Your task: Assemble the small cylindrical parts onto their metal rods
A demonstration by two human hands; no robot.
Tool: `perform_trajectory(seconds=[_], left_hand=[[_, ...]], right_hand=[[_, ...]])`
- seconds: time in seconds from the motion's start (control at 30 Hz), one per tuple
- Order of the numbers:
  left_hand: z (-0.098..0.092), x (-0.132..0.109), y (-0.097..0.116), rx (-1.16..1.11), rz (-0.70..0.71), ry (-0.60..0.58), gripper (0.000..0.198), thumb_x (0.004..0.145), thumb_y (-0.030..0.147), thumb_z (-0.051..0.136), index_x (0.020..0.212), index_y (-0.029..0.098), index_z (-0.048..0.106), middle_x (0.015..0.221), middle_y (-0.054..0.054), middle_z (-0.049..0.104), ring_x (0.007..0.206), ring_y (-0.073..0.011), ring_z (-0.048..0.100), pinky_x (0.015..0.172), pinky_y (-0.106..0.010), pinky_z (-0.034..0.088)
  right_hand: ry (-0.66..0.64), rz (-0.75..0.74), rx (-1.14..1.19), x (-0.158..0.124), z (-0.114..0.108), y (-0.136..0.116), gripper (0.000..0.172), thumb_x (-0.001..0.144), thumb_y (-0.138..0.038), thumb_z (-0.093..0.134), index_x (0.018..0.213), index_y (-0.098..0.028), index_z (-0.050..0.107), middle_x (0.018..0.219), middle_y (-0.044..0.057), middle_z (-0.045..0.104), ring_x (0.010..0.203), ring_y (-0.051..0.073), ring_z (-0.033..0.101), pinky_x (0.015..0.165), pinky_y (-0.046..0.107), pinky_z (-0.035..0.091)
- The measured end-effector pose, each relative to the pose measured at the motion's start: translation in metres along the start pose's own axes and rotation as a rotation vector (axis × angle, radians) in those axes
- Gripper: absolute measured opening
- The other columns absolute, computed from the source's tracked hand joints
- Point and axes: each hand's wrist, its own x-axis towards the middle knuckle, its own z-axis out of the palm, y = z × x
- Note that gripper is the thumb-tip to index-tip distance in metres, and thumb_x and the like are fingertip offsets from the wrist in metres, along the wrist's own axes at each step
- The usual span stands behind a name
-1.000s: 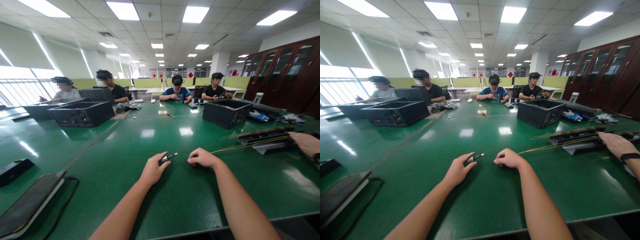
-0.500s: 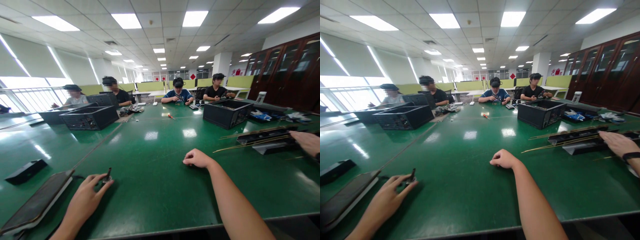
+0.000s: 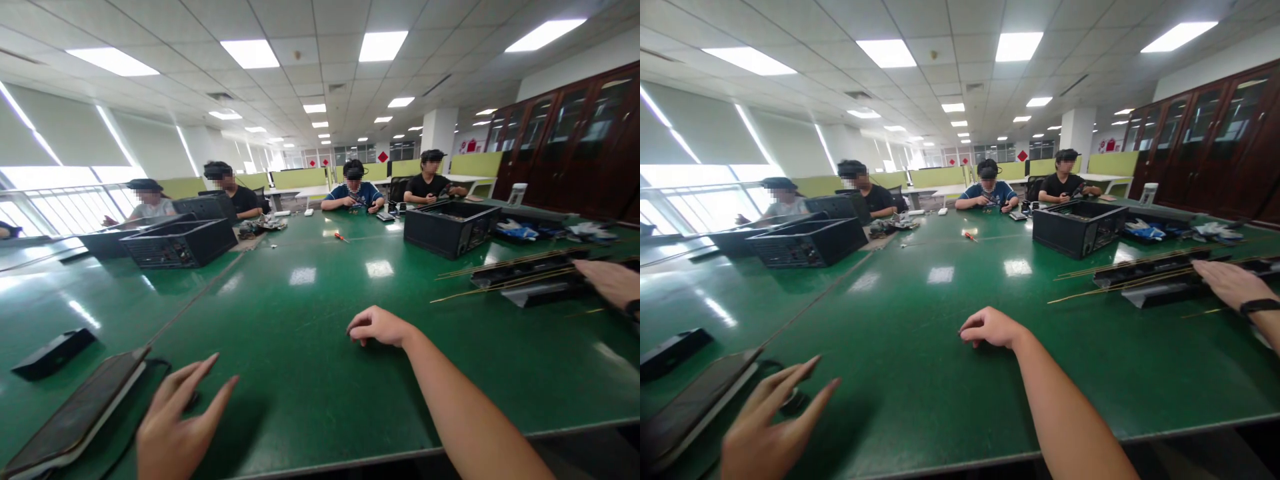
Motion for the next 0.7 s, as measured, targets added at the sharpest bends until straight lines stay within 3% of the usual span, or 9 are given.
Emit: perform_trajectory(seconds=[0.1, 0.2, 0.3, 0.4, 0.5, 0.57, 0.63, 0.7], left_hand=[[0.034, 0.011, 0.049, -0.255, 0.108, -0.343, 0.045, 0.077, 0.044, 0.068, 0.120, 0.031, 0.063, 0.111, -0.004, 0.064, 0.099, -0.0244, 0.064, 0.091, -0.038, 0.052], [0.068, 0.024, 0.093, -0.459, 0.236, -0.592, 0.032, 0.080, 0.037, 0.068, 0.112, 0.030, 0.070, 0.109, -0.005, 0.066, 0.100, -0.0220, 0.063, 0.089, -0.034, 0.052], [0.089, 0.033, 0.122, -0.592, 0.254, -0.640, 0.025, 0.083, 0.032, 0.065, 0.106, 0.030, 0.073, 0.102, -0.005, 0.069, 0.094, -0.0202, 0.064, 0.085, -0.033, 0.053], [0.097, 0.038, 0.137, -0.670, 0.222, -0.631, 0.026, 0.078, 0.028, 0.070, 0.104, 0.029, 0.074, 0.101, -0.004, 0.069, 0.093, -0.0201, 0.064, 0.085, -0.033, 0.053], [0.089, 0.042, 0.138, -0.680, 0.189, -0.592, 0.019, 0.079, 0.029, 0.068, 0.096, 0.026, 0.076, 0.097, -0.004, 0.070, 0.090, -0.0198, 0.065, 0.082, -0.031, 0.054], [0.074, 0.043, 0.124, -0.585, 0.147, -0.520, 0.020, 0.081, 0.035, 0.065, 0.097, 0.026, 0.075, 0.094, -0.003, 0.072, 0.087, -0.0198, 0.067, 0.080, -0.031, 0.054], [0.052, 0.043, 0.095, -0.395, 0.073, -0.364, 0.027, 0.081, 0.041, 0.063, 0.104, 0.028, 0.072, 0.093, 0.000, 0.073, 0.082, -0.0196, 0.068, 0.080, -0.031, 0.053], [0.029, 0.041, 0.053, -0.138, -0.050, -0.116, 0.040, 0.079, 0.047, 0.063, 0.114, 0.030, 0.066, 0.093, 0.004, 0.073, 0.070, -0.0187, 0.067, 0.078, -0.033, 0.053]], right_hand=[[-0.231, 0.001, 0.113, 0.001, 0.017, -0.006, 0.035, 0.072, -0.036, 0.073, 0.096, -0.011, 0.073, 0.082, 0.006, 0.070, 0.060, 0.010, 0.058, 0.062, 0.023, 0.046], [-0.282, -0.003, 0.167, 0.000, 0.020, -0.009, 0.034, 0.073, -0.037, 0.073, 0.095, -0.011, 0.073, 0.080, 0.005, 0.069, 0.059, 0.009, 0.056, 0.060, 0.023, 0.045], [-0.252, -0.032, 0.219, -0.001, 0.016, -0.009, 0.034, 0.072, -0.038, 0.074, 0.090, -0.009, 0.072, 0.074, 0.004, 0.067, 0.053, 0.008, 0.051, 0.053, 0.021, 0.040], [-0.218, -0.075, 0.306, -0.001, 0.015, -0.008, 0.033, 0.072, -0.038, 0.075, 0.088, -0.009, 0.072, 0.067, 0.002, 0.064, 0.050, 0.007, 0.049, 0.049, 0.020, 0.036], [-0.204, -0.100, 0.354, 0.000, 0.016, -0.009, 0.037, 0.071, -0.041, 0.076, 0.088, -0.008, 0.072, 0.068, 0.003, 0.065, 0.050, 0.008, 0.050, 0.050, 0.021, 0.038], [-0.211, -0.099, 0.344, 0.001, 0.016, -0.009, 0.044, 0.070, -0.045, 0.076, 0.094, -0.008, 0.072, 0.074, 0.006, 0.069, 0.051, 0.007, 0.049, 0.057, 0.024, 0.042], [-0.224, -0.074, 0.304, 0.002, 0.015, -0.008, 0.047, 0.070, -0.045, 0.075, 0.101, -0.009, 0.072, 0.083, 0.008, 0.072, 0.051, 0.006, 0.048, 0.065, 0.026, 0.045], [-0.251, -0.025, 0.241, 0.004, 0.014, -0.007, 0.046, 0.071, -0.042, 0.075, 0.104, -0.010, 0.072, 0.088, 0.009, 0.072, 0.052, 0.005, 0.046, 0.064, 0.025, 0.045]])
